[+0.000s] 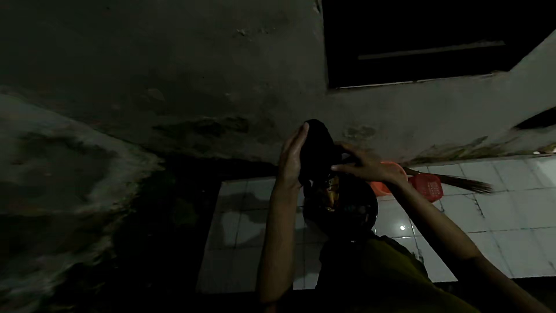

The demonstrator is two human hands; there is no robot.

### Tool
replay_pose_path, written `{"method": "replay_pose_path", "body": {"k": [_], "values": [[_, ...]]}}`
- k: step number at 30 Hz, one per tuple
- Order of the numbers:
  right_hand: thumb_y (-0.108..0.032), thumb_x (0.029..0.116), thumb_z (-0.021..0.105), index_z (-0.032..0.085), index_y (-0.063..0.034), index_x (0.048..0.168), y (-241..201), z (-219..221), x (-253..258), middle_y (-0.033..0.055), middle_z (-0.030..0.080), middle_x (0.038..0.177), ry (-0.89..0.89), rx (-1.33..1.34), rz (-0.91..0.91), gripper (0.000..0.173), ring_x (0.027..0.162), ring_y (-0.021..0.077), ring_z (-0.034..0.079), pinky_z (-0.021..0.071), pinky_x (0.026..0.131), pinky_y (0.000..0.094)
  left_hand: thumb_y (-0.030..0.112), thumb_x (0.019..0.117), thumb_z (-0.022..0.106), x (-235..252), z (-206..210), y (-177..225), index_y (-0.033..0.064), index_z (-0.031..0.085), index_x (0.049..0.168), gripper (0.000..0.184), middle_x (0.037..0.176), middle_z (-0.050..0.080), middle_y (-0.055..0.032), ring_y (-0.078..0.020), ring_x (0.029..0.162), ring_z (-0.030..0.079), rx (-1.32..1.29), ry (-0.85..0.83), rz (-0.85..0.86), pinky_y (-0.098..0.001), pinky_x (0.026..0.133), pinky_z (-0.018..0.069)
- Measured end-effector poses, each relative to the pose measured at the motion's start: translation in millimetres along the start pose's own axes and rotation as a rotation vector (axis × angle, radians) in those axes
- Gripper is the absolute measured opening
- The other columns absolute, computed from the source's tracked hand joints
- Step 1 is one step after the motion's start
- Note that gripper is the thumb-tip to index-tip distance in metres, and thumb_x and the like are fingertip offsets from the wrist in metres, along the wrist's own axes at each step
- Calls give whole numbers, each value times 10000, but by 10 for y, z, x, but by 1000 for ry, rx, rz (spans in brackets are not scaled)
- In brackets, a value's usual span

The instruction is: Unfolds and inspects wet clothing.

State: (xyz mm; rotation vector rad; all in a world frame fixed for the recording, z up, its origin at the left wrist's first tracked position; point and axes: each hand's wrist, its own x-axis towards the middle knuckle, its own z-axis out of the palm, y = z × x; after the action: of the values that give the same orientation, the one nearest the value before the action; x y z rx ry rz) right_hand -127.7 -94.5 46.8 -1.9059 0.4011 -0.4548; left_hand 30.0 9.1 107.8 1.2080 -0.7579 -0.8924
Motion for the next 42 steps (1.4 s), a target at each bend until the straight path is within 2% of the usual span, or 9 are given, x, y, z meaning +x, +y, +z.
{"method": "replay_pose_path", "body": {"k": [4, 7, 11, 15, 19, 26, 31, 37, 42], "values": [[-136, 953, 711, 588, 35, 1289, 49, -69, 89, 112, 687, 1113, 53, 17, -61, 397, 959, 55, 661, 559, 869, 245, 206, 1095, 368, 20, -14, 176, 160, 658, 1045, 298, 842, 703, 118, 26, 769, 674, 116, -123, 31, -186, 715, 586], [-139, 967, 693, 662, 27, 1152, 78, -332, 65, 50, 700, 987, 66, -53, -97, 251, 871, -4, 647, 553, 829, 198, 164, 1025, 539, -13, -281, 311, 150, 656, 1123, 154, 917, 720, 135, 50, 815, 686, 302, -225, 138, -153, 740, 594], [-119, 1004, 623, 679, 29, 1024, -59, -745, -60, -19, 664, 864, 127, -181, -222, 160, 751, -77, 577, 504, 723, 122, 72, 780, 803, -16, -587, 387, 44, 531, 1316, 602, 1057, 693, -23, 4, 901, 670, 679, -244, 174, -186, 795, 572], [-140, 985, 648, 718, 16, 978, -286, -913, -83, -30, 693, 875, 168, -261, -323, 171, 764, -95, 595, 514, 727, 109, 63, 901, 724, -46, -711, 392, 4, 542, 1271, 416, 1094, 666, -83, -42, 938, 639, 817, -294, 253, -227, 833, 541], [-89, 921, 714, 734, -26, 964, -387, -976, -78, -92, 664, 849, 150, -154, -365, 79, 776, -74, 616, 536, 731, 117, 86, 1000, 611, -99, -828, 450, -30, 680, 1087, 161, 996, 679, 12, 99, 902, 590, 846, -239, 335, -107, 838, 492], [-82, 950, 673, 758, -17, 1010, -381, -980, -94, -66, 662, 897, 239, -186, -367, 122, 851, -65, 585, 500, 806, 122, 213, 1072, 520, -105, -770, 444, -16, 701, 1102, 294, 922, 683, -44, 32, 720, 593, 955, -60, 301, -177, 688, 522], [-93, 964, 659, 763, -17, 1035, -421, -1003, -124, -58, 671, 880, 334, -233, -409, 147, 820, -71, 575, 489, 783, 117, 207, 1080, 499, -83, -693, 471, -75, 689, 1143, 346, 1034, 702, -197, -119, 928, 638, 1042, 20, 435, -301, 881, 498], [-116, 1013, 604, 731, 21, 1060, -524, -1018, -133, -21, 708, 926, 404, -339, -432, 193, 819, -96, 612, 519, 776, 100, 195, 1104, 437, 101, -558, 416, -109, 660, 1076, 378, 903, 665, -181, -56, 793, 576, 1011, 158, 633, -205, 761, 462], [-117, 1080, 457, 573, -15, 1043, -737, -824, 47, -46, 557, 809, 546, -25, -61, 159, 678, -35, 545, 495, 663, 156, 165, 1075, 495, 253, -269, 135, -66, 605, 1269, 322, 1200, 655, -268, -329, 1050, 670, 1069, 237, 609, -427, 912, 533]]}}
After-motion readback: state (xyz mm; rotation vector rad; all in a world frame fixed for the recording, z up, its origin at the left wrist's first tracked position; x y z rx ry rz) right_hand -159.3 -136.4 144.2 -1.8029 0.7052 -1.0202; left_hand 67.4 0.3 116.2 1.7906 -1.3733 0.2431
